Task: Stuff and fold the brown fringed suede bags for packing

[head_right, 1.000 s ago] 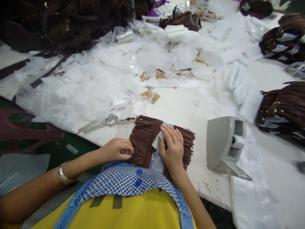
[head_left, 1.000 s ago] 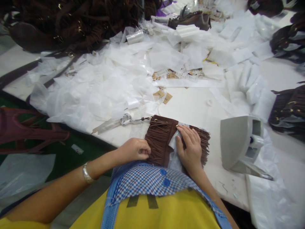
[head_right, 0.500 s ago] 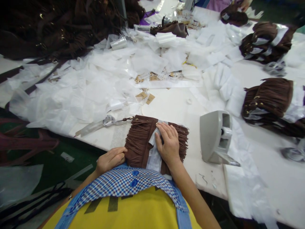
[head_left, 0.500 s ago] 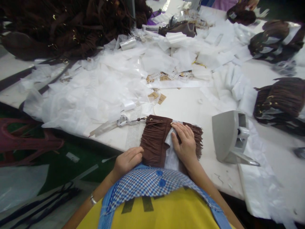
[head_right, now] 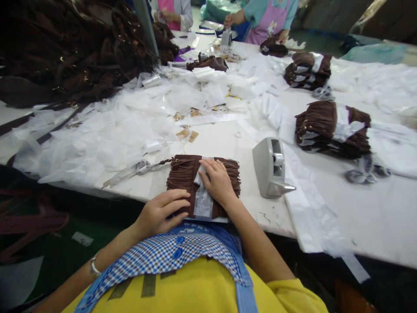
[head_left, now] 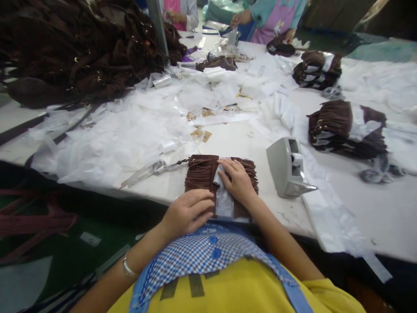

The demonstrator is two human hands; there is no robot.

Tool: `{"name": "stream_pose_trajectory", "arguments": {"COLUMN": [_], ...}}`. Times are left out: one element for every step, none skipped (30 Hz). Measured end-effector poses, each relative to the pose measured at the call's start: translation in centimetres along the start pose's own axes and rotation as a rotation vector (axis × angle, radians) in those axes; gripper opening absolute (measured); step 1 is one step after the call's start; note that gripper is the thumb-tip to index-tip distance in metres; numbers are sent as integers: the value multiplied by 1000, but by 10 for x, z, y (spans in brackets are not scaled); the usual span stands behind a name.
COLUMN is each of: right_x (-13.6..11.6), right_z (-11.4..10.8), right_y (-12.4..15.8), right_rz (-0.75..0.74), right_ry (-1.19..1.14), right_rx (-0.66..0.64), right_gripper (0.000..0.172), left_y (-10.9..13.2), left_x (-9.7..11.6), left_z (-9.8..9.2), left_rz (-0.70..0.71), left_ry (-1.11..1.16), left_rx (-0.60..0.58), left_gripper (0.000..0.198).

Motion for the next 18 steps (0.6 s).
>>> {"name": "stream_pose_trajectory", "arguments": {"right_x": [0, 0, 0, 1, 2, 3, 3, 3, 3, 2, 2, 1, 1, 1, 1, 1, 1, 1], "right_z": [1, 1, 2, 2, 3, 4, 4, 4, 4, 4, 4, 4, 4, 3, 3, 3, 3, 3], "right_y": [1, 2, 3, 4, 5, 5, 5, 5, 5, 5, 5, 5, 4, 4, 4, 4, 4, 5], "right_rz": [-9, -19, -26, -30, -33, -34, -36, -40, -44, -49, -53, -55, -57, -58, -59, -60, -60, -61], "right_ry": [3, 6, 7, 8, 9, 10, 12, 13, 14, 17, 21, 28, 35, 40, 44, 46, 46, 45], "right_rx": [-11, -17, -21, -24, -25, -23, -19, -15, -12, -9, -5, -1, 3, 6, 6, 6, 5, 4], "right_gripper": [35, 35, 35, 35, 36, 36, 36, 36, 36, 36, 35, 35, 35, 35, 35, 35, 35, 35], "left_y": [1, 5, 11, 19, 26, 32, 37, 40, 39, 36, 30, 23, 14, 4, -6, -13, -18, -21], "left_x": [7, 7, 2, -7, -18, -30, -41, -50, -58, -63, -63, -59, -51, -39, -25, -13, -4, -1], "left_z": [11, 18, 22, 23, 20, 14, 8, 0, -10, -19, -28, -34, -34, -28, -17, -3, 10, 21], "left_rz": [90, 151, 181, 186, 176, 154, 124, 81, 24, -41, -103, -147, -163, -142, -87, -23, 39, 85], "left_ry": [-23, -66, -115, -162, -200, -231, -257, -280, -304, -330, -346, -339, -307, -254, -190, -143, -119, -117], "left_rx": [-71, -122, -153, -170, -184, -198, -213, -223, -214, -185, -138, -85, -49, -41, -66, -119, -167, -209], "left_gripper": [19, 18, 18, 18, 18, 18, 18, 19, 20, 22, 22, 22, 19, 17, 19, 22, 23, 23]}}
Point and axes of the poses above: each hand's wrist, its own y-axis away from the middle knuckle, its own z-axis out of the palm, x = y × z, the point moved 10 cm from there along -y, towards the middle knuckle, and after that the axes turned 8 degrees about -y, right-handed, at the moved point
